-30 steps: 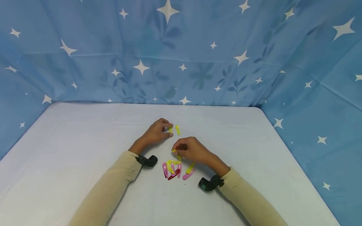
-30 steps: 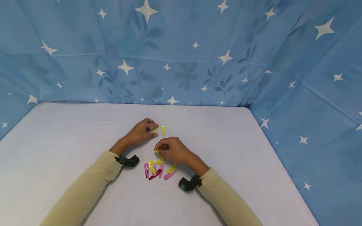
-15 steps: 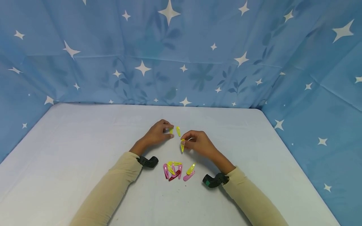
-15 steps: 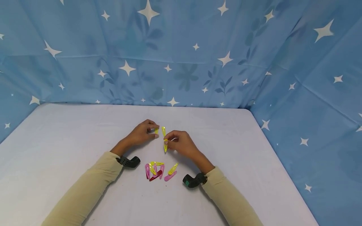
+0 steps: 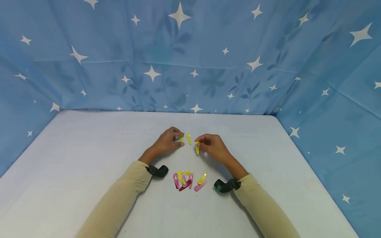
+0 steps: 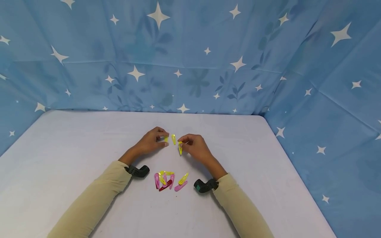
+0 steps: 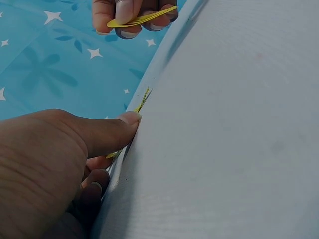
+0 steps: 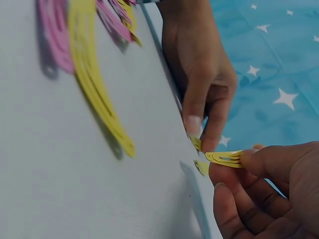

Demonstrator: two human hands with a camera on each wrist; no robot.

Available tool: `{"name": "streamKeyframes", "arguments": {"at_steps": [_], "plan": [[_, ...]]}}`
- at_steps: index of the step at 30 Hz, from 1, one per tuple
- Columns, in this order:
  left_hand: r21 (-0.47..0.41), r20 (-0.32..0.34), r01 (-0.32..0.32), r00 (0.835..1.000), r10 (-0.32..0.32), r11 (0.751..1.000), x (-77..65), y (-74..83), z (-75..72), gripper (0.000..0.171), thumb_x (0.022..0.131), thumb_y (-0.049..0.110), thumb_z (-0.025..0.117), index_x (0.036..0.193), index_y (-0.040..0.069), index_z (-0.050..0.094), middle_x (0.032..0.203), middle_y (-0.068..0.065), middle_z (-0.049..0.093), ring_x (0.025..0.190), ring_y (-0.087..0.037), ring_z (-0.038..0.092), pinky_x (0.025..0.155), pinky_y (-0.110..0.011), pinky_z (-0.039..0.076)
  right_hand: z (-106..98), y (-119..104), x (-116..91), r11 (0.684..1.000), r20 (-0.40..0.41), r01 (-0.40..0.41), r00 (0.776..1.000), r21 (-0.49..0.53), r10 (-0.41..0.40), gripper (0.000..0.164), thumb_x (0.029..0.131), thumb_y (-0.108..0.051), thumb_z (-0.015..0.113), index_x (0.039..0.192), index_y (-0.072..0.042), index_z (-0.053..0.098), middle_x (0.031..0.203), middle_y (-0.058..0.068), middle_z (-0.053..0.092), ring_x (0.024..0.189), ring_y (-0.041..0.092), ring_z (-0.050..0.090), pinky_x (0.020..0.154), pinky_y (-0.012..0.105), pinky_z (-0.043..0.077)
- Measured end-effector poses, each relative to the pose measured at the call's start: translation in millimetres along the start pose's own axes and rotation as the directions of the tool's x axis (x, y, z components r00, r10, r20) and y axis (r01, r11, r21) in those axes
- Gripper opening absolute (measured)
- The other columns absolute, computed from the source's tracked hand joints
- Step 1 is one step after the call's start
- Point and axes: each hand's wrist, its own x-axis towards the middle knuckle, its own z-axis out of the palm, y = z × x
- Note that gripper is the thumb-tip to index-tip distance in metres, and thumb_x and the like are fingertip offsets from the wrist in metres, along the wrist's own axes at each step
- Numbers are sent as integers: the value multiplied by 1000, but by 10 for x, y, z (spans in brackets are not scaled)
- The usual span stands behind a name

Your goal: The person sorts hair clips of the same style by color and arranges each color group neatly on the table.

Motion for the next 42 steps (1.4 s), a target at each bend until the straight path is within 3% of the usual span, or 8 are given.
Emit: {"name": "streamKeyframes", "arguments": {"at_steps": [14,27,42], "plan": [[5,10,-26,1000,26,1000,35,-6,11,47,92,17,70,137,5,60,130,-15,54,112,-27,57,96,-43,48,-47,33,196,999,-54,-43,998,6,44,19,92,-9,66,109,-1,72,103,14,71,76,15,68,68,28,54],[22,12,-38,999,38,999,64,45,-2,46,93,19,70,136,6,60,129,-14,54,106,-24,55,93,-41,47,-126,94,403,993,-66,-120,991,-13,119,20,93,-10,65,110,-3,72,101,14,71,78,15,65,69,26,54],[-10,10,-18,1000,18,1000,-13,51,-52,47,92,16,70,136,4,59,129,-16,54,111,-27,56,96,-43,47,1,158,573,995,-85,-96,992,-37,93,21,92,-7,63,109,-2,73,90,14,71,71,15,61,62,25,50]]}}
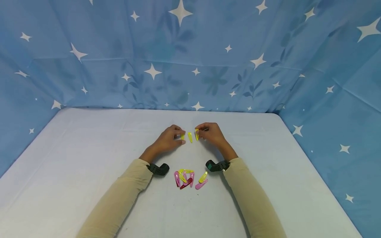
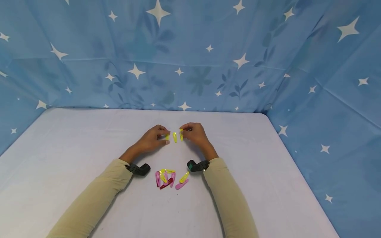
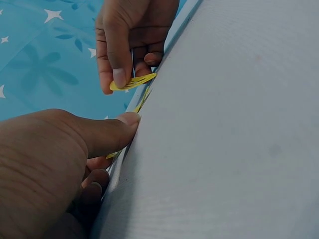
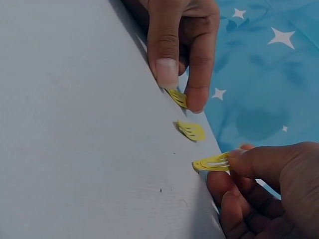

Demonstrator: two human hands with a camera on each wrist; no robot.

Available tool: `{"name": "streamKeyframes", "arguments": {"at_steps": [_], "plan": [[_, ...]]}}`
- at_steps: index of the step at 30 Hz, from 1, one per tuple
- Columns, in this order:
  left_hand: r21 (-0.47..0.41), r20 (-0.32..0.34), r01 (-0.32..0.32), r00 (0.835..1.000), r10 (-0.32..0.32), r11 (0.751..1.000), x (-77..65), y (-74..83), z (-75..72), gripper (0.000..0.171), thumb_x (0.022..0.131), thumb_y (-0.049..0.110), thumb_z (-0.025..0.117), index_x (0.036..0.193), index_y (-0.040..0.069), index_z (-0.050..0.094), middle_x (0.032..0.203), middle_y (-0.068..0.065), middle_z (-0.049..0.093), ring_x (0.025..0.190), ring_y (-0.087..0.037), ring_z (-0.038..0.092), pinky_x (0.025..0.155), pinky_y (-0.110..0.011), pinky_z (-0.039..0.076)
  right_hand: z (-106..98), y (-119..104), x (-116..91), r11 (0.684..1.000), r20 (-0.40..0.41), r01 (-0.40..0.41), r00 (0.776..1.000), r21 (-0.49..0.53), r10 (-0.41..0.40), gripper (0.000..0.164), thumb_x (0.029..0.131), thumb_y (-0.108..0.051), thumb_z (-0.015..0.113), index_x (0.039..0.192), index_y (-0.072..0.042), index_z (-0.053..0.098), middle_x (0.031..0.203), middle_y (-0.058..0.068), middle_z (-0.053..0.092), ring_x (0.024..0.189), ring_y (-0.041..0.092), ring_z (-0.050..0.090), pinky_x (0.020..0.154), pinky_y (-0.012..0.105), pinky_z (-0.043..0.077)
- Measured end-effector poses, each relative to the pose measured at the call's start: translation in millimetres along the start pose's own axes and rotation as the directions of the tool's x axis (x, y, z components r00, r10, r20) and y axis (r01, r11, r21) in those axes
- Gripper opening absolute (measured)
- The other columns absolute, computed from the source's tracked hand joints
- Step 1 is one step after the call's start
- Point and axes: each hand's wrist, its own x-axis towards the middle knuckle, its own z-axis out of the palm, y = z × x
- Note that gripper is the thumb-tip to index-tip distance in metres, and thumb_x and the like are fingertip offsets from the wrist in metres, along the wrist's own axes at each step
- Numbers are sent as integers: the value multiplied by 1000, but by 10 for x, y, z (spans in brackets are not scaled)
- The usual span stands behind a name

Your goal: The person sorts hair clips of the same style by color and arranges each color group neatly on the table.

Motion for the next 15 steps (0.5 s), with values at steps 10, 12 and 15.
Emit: {"name": "streamKeyframes", "arguments": {"at_steps": [10,12,15], "plan": [[2,5,3,1000,-3,1000,7,-18,13,46,92,17,70,136,5,60,128,-16,54,111,-27,56,96,-43,47,51,-25,-32,999,-4,17,1000,-48,-17,21,89,-5,66,108,-2,73,98,15,70,75,16,60,63,23,49],[4,1,2,1000,-2,1000,8,-20,15,47,92,17,70,136,5,60,128,-15,54,111,-27,56,97,-43,47,55,-22,-35,998,-10,23,1000,-61,-24,21,89,-6,66,108,-3,73,98,15,70,77,17,60,64,23,48],[4,-4,-2,1000,2,1000,14,-30,20,47,92,16,70,136,4,60,128,-15,54,112,-28,56,98,-44,47,64,-13,-38,995,-16,40,999,-96,-42,20,90,-7,66,108,-3,74,98,14,70,79,19,61,66,25,48]]}}
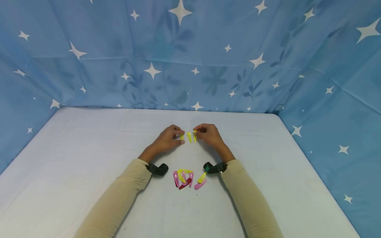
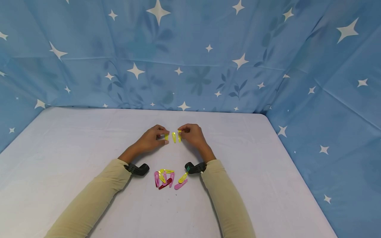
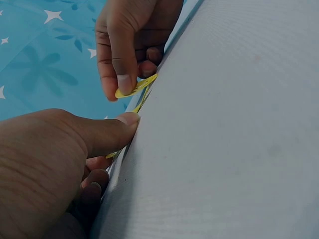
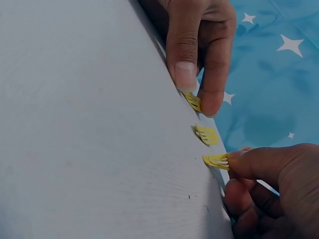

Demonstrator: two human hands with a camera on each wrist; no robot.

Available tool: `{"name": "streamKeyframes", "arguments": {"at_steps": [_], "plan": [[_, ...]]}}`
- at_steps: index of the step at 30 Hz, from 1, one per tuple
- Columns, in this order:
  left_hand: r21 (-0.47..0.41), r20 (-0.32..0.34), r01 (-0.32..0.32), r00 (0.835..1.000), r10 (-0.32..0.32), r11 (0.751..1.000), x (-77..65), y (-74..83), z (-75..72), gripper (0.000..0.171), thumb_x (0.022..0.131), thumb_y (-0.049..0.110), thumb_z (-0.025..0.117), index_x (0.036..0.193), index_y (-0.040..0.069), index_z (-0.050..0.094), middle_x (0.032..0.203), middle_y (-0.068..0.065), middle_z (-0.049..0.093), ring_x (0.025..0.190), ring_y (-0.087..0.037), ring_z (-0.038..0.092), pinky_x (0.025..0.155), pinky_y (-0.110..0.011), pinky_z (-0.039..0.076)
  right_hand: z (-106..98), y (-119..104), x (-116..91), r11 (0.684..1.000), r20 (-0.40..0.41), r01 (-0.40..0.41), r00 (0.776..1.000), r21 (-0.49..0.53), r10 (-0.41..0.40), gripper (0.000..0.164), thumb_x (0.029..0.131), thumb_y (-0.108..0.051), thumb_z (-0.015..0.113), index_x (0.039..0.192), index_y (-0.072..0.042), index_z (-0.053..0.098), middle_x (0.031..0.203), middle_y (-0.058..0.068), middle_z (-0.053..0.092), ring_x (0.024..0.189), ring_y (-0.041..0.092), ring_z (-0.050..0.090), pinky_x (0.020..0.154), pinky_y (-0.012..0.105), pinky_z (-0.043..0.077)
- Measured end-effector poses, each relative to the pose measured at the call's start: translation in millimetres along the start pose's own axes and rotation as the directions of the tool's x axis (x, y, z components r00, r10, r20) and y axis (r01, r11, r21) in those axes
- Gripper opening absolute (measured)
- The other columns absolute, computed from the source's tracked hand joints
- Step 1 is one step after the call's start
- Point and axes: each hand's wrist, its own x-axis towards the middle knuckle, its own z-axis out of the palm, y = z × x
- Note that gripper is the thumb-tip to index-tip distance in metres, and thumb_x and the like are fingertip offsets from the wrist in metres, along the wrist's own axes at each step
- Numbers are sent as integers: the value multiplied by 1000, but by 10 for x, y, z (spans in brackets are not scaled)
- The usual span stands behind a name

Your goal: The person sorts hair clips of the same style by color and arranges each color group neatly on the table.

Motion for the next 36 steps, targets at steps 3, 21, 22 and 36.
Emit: {"name": "streamKeyframes", "arguments": {"at_steps": [3,21,22,36], "plan": [[-2,-2,-12,1000,12,1000,9,-11,7,47,92,16,70,136,4,59,128,-16,54,113,-29,56,97,-44,47,13,10,3,999,-9,18,1000,-28,-18,20,89,-8,66,108,-3,74,98,14,70,84,21,62,70,27,48],[5,-4,-25,1000,25,1000,10,-65,14,46,93,19,70,135,5,60,129,-15,54,110,-28,57,95,-43,48,105,-34,16,991,-50,-13,999,-131,7,18,90,-8,67,105,-5,76,95,11,71,86,21,63,75,33,49],[4,-4,-23,1000,23,1000,12,-66,15,46,93,19,70,136,5,60,129,-15,54,111,-28,57,95,-43,48,106,-34,16,991,-49,-15,999,-133,8,18,90,-9,67,105,-5,76,95,10,71,86,21,63,75,33,49],[17,-12,-10,1000,10,1000,10,-41,27,46,92,18,70,135,5,61,128,-15,55,108,-27,56,94,-43,47,87,-39,7,993,-44,-28,999,-117,23,15,88,-11,69,100,-5,75,91,9,70,83,20,62,73,30,48]]}}
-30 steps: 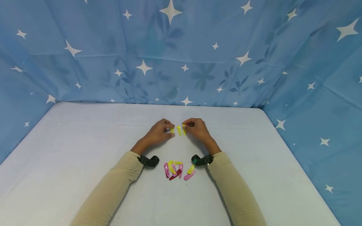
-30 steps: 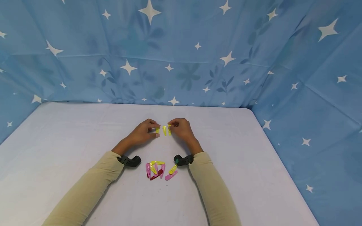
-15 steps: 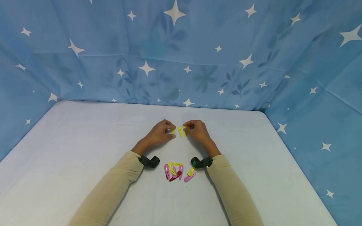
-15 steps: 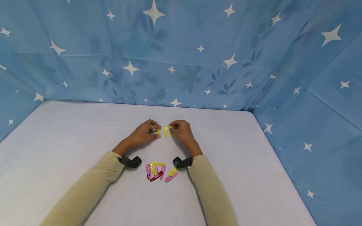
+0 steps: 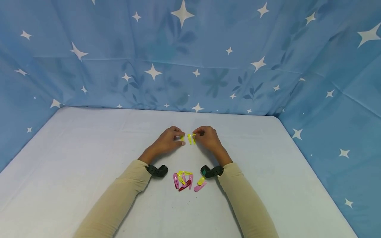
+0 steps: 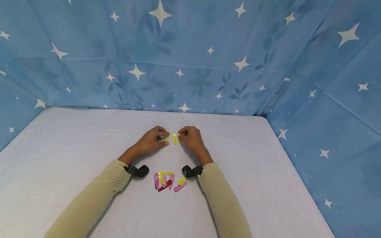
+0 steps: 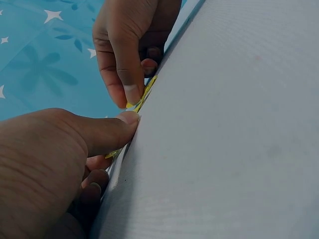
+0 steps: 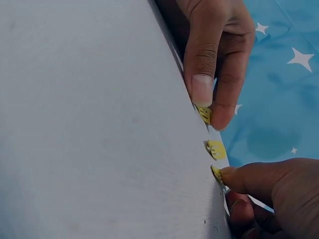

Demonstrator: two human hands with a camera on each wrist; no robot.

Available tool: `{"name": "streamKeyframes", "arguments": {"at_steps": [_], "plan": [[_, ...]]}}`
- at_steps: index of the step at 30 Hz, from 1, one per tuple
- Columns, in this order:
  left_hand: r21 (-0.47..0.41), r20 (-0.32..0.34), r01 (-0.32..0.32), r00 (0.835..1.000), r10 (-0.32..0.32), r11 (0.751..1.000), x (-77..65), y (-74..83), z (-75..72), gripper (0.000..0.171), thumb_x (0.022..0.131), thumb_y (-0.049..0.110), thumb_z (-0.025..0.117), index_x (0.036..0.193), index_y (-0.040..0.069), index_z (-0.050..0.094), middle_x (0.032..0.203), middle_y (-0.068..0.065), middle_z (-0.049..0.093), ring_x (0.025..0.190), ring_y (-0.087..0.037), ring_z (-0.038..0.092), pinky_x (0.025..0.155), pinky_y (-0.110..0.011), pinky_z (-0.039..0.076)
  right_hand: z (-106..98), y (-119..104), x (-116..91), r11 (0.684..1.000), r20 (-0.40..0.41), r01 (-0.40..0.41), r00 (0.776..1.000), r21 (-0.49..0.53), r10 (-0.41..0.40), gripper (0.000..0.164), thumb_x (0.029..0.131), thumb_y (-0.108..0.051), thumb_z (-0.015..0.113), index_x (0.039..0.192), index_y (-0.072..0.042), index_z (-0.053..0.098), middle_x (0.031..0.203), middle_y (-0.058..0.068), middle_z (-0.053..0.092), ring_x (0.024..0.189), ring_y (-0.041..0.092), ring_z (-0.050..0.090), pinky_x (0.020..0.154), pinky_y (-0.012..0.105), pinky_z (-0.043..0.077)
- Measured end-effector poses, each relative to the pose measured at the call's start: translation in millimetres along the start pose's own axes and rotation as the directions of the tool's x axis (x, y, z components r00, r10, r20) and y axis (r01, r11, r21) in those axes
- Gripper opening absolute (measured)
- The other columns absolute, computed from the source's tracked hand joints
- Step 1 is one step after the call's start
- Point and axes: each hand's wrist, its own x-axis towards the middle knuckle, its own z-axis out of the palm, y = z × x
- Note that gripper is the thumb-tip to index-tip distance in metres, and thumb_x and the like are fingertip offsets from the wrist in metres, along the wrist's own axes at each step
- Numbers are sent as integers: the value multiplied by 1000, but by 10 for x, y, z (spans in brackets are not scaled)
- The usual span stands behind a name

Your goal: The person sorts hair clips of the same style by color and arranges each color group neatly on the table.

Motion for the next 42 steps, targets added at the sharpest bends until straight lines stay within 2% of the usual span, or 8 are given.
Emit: {"name": "streamKeyframes", "arguments": {"at_steps": [10,17,24,27,34,38,42], "plan": [[3,14,-16,1000,16,1000,7,15,-13,46,92,19,70,136,6,61,129,-15,54,109,-27,56,95,-43,47,-41,-71,-25,998,-15,-49,999,-30,49,17,92,-16,66,103,-6,74,97,10,70,88,22,61,77,34,48],[-2,5,-13,1000,13,1000,-11,0,-22,47,92,18,70,136,5,60,128,-15,54,107,-26,56,93,-43,47,-64,-89,-42,997,8,-63,998,40,63,22,96,-20,62,109,-5,71,98,12,70,75,17,63,62,26,49],[-1,4,-21,1000,21,1000,0,4,-16,48,92,18,71,136,4,59,128,-15,54,105,-25,55,92,-41,47,-93,-109,-67,996,12,-52,999,73,51,23,97,-20,60,111,-4,71,99,13,69,77,19,66,63,24,49],[0,7,-17,1000,17,1000,-5,-4,-11,48,92,18,71,136,4,60,128,-15,54,103,-25,54,90,-41,46,-96,-103,-82,996,15,-25,1000,88,23,23,96,-19,61,111,-4,71,98,13,69,77,19,66,62,25,49],[-3,2,-16,1000,16,1000,-9,-14,-15,47,92,18,70,135,4,60,128,-15,54,104,-25,55,90,-41,47,-122,-142,-169,991,18,103,994,88,-105,18,95,-17,64,107,-6,72,98,10,72,77,18,64,63,27,49],[-10,5,-26,1000,26,1000,-10,-6,-14,47,92,19,70,136,4,60,129,-16,54,106,-27,55,92,-42,47,-137,-187,-269,984,78,164,983,69,-169,16,93,-15,66,106,-7,72,98,9,72,74,15,63,63,27,49],[-6,-5,-36,999,36,999,-12,-3,-16,47,92,18,70,135,3,61,128,-17,55,107,-28,56,93,-43,47,-132,-223,-357,973,171,215,959,88,-227,16,92,-11,66,106,-5,73,95,9,72,71,13,63,63,26,50]]}}
